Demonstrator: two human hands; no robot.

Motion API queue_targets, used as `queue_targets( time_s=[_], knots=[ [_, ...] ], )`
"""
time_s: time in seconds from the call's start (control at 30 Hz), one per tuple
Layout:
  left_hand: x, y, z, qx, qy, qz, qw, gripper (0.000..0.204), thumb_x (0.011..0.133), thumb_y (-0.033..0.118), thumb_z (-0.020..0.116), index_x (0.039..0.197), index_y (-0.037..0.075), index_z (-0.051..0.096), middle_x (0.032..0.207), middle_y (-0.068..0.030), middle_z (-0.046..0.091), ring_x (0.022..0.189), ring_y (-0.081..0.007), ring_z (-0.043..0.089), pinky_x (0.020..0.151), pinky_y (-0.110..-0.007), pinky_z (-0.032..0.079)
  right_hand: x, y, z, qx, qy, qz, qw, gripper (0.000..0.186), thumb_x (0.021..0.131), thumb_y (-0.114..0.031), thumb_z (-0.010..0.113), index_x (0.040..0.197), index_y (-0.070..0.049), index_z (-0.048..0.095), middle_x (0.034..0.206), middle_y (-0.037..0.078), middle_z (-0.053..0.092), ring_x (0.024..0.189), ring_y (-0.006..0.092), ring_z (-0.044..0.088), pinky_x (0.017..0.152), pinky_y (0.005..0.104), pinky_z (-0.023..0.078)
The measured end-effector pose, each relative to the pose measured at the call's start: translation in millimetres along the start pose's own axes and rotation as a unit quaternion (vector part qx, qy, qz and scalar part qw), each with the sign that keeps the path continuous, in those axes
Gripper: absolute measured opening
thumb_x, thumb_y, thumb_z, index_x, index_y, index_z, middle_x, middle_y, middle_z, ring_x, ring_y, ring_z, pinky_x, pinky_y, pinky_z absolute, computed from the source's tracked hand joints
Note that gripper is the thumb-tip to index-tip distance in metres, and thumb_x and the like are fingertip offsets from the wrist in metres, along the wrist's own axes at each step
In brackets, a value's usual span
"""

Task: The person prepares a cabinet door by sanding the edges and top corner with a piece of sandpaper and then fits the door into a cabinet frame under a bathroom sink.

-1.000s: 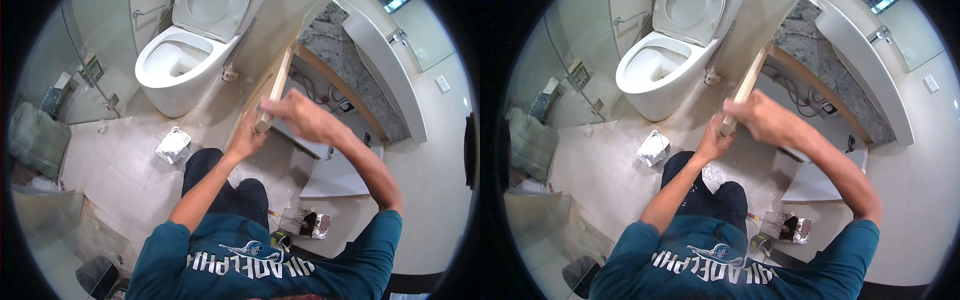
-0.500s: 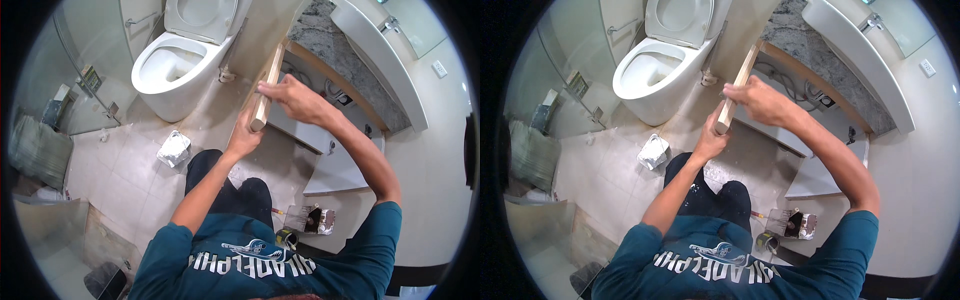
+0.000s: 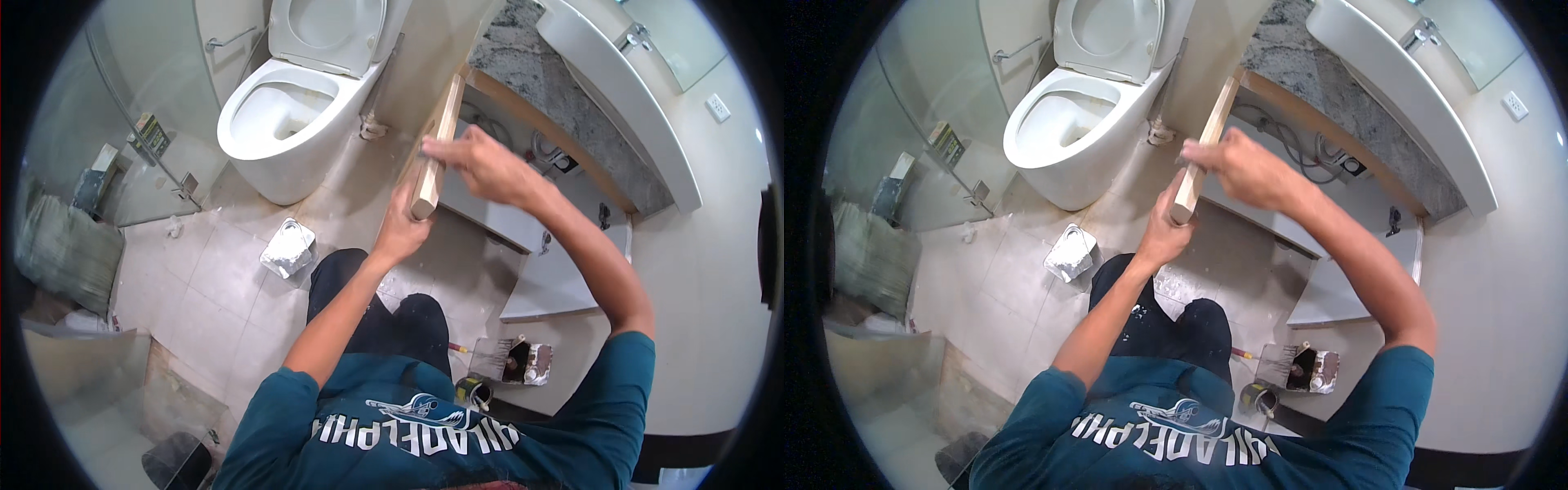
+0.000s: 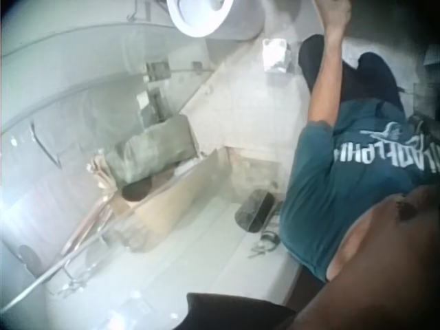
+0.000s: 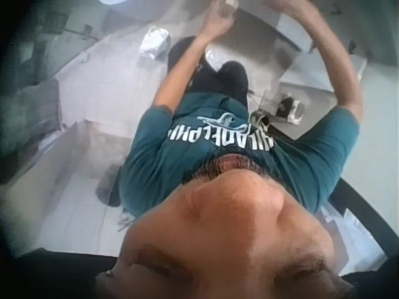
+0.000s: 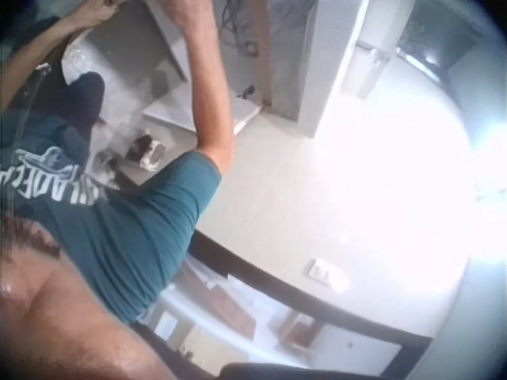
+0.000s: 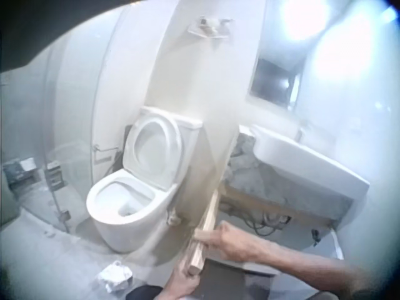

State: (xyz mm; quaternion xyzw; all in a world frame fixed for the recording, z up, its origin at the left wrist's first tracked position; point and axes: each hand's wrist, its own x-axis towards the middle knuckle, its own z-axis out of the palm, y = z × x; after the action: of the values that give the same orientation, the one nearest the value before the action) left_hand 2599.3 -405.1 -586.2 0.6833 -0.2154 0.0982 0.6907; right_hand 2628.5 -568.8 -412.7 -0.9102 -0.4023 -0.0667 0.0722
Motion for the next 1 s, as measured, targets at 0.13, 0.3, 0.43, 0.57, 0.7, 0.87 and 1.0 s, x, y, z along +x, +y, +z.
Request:
queue_targets(
  time_s=[0.13, 0.3, 0.43, 0.57, 0.7, 0.87, 1.0],
  knots=[
    [-1.5, -7.6, -7.4, -0.044, 0.006, -0.01, 0.999, 0.078, 0.082, 0.002, 0.065, 0.156, 0.001, 0.039, 0.138, -0.024, 0.057, 0.127, -0.0319, 0.056, 0.108, -0.039, 0.045, 10.4, -56.3, -18.9, 0.065, -0.097, 0.006, 0.993, 0.058, 0.084, 0.009, 0.058, 0.136, -0.013, 0.068, 0.129, 0.009, 0.071, 0.087, 0.0308, 0.056, 0.089, 0.0408, 0.052],
    [-0.2, -17.5, 1.3, 0.045, 0.031, 0.025, 0.998, 0.077, 0.083, 0.001, 0.064, 0.157, 0.002, 0.039, 0.135, -0.0233, 0.058, 0.127, -0.031, 0.056, 0.106, -0.039, 0.046, 19.6, -3.8, -11.3, 0.016, -0.038, 0.066, 0.997, 0.054, 0.079, 0.011, 0.056, 0.128, -0.005, 0.07, 0.125, 0.02, 0.071, 0.103, 0.0427, 0.066, 0.102, 0.0472, 0.05],
    [0.2, 4.1, -16.6, -0.004, -0.04, -0.045, 0.998, 0.072, 0.085, 0.003, 0.064, 0.154, 0.004, 0.043, 0.135, -0.0241, 0.058, 0.127, -0.0336, 0.056, 0.107, -0.041, 0.045, 4.5, -47.2, -13.4, 0.089, -0.074, -0.009, 0.993, 0.048, 0.085, 0.008, 0.058, 0.13, -0.003, 0.069, 0.128, 0.018, 0.071, 0.105, 0.0381, 0.065, 0.1, 0.0417, 0.051],
    [-1.2, -1.7, -4.2, -0.006, 0.005, -0.022, 1.0, 0.069, 0.085, 0.004, 0.066, 0.152, 0.003, 0.046, 0.136, -0.0243, 0.058, 0.128, -0.0346, 0.055, 0.108, -0.041, 0.044, 14.0, -14.2, -11.5, 0.044, -0.052, 0.09, 0.994, 0.049, 0.084, 0.006, 0.06, 0.131, -0.004, 0.07, 0.132, 0.014, 0.07, 0.102, 0.0369, 0.064, 0.1, 0.0408, 0.051],
    [4.6, -14.7, -14.5, 0.04, -0.001, 0.02, 0.999, 0.071, 0.085, 0.005, 0.067, 0.153, 0.003, 0.045, 0.142, -0.0253, 0.055, 0.129, -0.0361, 0.055, 0.109, -0.041, 0.044, 4.6, -55.5, -13.2, 0.06, -0.07, 0.007, 0.996, 0.052, 0.087, 0.008, 0.059, 0.135, -0.01, 0.069, 0.127, 0.009, 0.072, 0.087, 0.0294, 0.056, 0.089, 0.0372, 0.051],
    [-0.9, -9.2, -2.7, -0.005, 0.018, -0.003, 1.0, 0.072, 0.085, 0.005, 0.067, 0.154, 0.002, 0.044, 0.147, -0.0259, 0.052, 0.131, -0.0352, 0.053, 0.111, -0.04, 0.042, 7.5, -29.1, -7.1, 0.028, -0.039, 0.03, 0.998, 0.054, 0.087, 0.008, 0.06, 0.136, -0.013, 0.069, 0.117, 0.011, 0.074, 0.087, 0.0298, 0.055, 0.088, 0.0386, 0.052],
    [-1.6, -13.2, -9.2, -0.006, -0.009, -0.033, 0.999, 0.081, 0.081, 0.003, 0.068, 0.156, 0.001, 0.038, 0.141, -0.0264, 0.052, 0.135, -0.0408, 0.048, 0.113, -0.043, 0.041, 5.4, -38.1, -8.0, 0.06, -0.05, -0.01, 0.997, 0.054, 0.087, 0.008, 0.057, 0.135, -0.013, 0.069, 0.119, 0.011, 0.074, 0.086, 0.0313, 0.054, 0.087, 0.0403, 0.052]
  ],
)
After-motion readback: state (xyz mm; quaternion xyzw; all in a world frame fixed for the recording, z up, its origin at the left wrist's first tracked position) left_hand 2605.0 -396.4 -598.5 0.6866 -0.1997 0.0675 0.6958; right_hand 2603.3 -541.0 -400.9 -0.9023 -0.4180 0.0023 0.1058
